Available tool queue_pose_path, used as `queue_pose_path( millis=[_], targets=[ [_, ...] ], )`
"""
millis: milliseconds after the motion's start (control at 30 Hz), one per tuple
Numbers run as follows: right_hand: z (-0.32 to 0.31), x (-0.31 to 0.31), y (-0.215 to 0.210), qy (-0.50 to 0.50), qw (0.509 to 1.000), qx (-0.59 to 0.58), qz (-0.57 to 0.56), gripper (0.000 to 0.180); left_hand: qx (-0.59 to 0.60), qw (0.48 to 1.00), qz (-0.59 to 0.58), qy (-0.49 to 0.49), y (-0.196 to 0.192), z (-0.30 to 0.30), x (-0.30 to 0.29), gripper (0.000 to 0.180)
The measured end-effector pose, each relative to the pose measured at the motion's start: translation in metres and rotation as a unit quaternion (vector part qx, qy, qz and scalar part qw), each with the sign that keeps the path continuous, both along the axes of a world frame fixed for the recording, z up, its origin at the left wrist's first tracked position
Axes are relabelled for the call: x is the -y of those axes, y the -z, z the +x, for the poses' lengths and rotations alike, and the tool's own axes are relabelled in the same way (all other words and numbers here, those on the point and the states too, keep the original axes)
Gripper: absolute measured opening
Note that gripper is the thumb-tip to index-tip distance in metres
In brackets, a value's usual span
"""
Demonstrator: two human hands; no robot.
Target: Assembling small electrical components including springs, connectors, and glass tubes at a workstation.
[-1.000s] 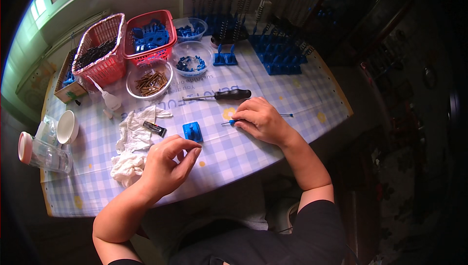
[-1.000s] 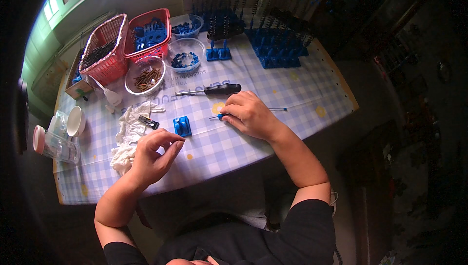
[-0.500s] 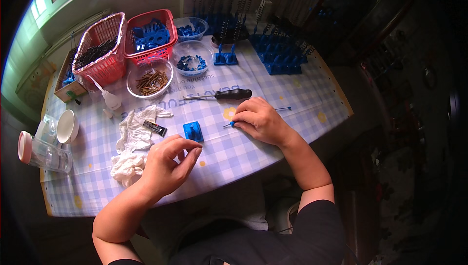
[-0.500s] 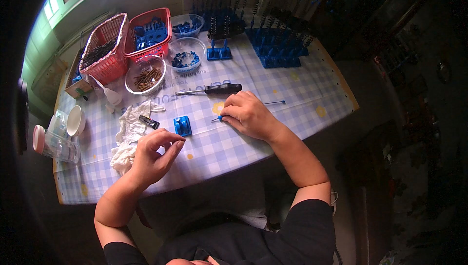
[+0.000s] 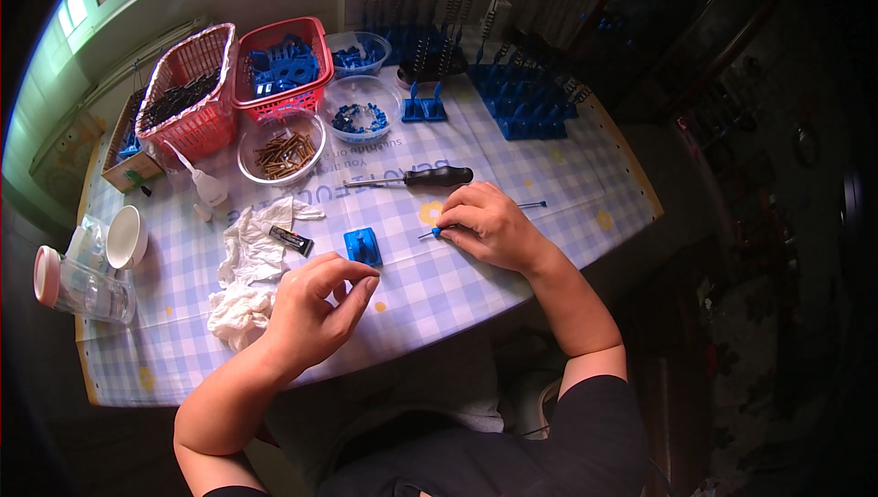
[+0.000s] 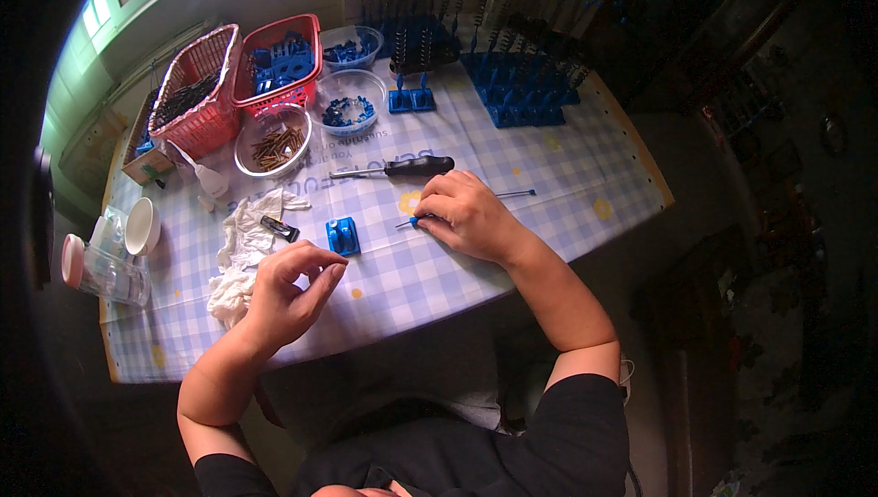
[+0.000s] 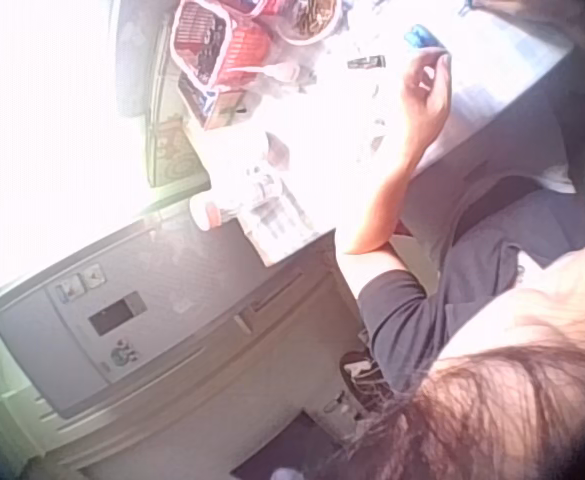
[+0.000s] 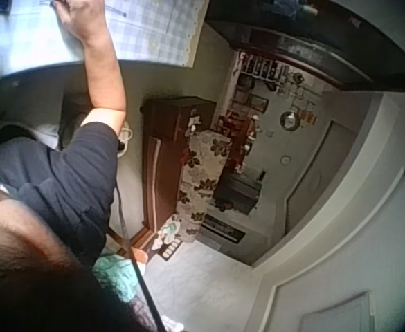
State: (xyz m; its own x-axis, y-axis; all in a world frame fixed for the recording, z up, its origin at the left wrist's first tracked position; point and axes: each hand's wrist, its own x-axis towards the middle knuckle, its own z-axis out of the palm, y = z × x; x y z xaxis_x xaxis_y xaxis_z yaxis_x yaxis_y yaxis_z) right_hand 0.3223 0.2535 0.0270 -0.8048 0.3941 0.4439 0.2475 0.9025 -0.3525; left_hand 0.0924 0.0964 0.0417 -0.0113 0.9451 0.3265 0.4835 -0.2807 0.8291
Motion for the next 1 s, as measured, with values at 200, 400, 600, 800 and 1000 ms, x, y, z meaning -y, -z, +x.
queue_pose_path(
  millis=[200,400,600,800,1000],
  targets=[
    [0.0,0.0,-0.001,-0.001,1.0,0.0,-0.014,0.016,-0.003,1.0,0.012,-0.011,-0.003,-0.002,0.0,0.006],
    [0.001,0.002,-0.004,0.012,0.999,-0.004,-0.043,0.019,0.023,0.994,0.055,-0.089,-0.003,-0.014,-0.006,0.004],
    [0.002,0.006,-0.013,0.028,0.999,-0.012,-0.043,0.016,0.08,0.98,0.085,-0.16,-0.004,-0.028,-0.016,0.014],
    [-0.01,0.021,-0.039,0.001,0.999,-0.045,0.019,0.015,0.13,0.976,0.04,-0.168,-0.004,-0.035,-0.023,0.013],
    [-0.068,0.035,-0.056,-0.03,0.989,0.067,-0.129,0.021,-0.024,0.981,0.079,-0.174,0.003,-0.049,-0.022,0.032]
  ],
)
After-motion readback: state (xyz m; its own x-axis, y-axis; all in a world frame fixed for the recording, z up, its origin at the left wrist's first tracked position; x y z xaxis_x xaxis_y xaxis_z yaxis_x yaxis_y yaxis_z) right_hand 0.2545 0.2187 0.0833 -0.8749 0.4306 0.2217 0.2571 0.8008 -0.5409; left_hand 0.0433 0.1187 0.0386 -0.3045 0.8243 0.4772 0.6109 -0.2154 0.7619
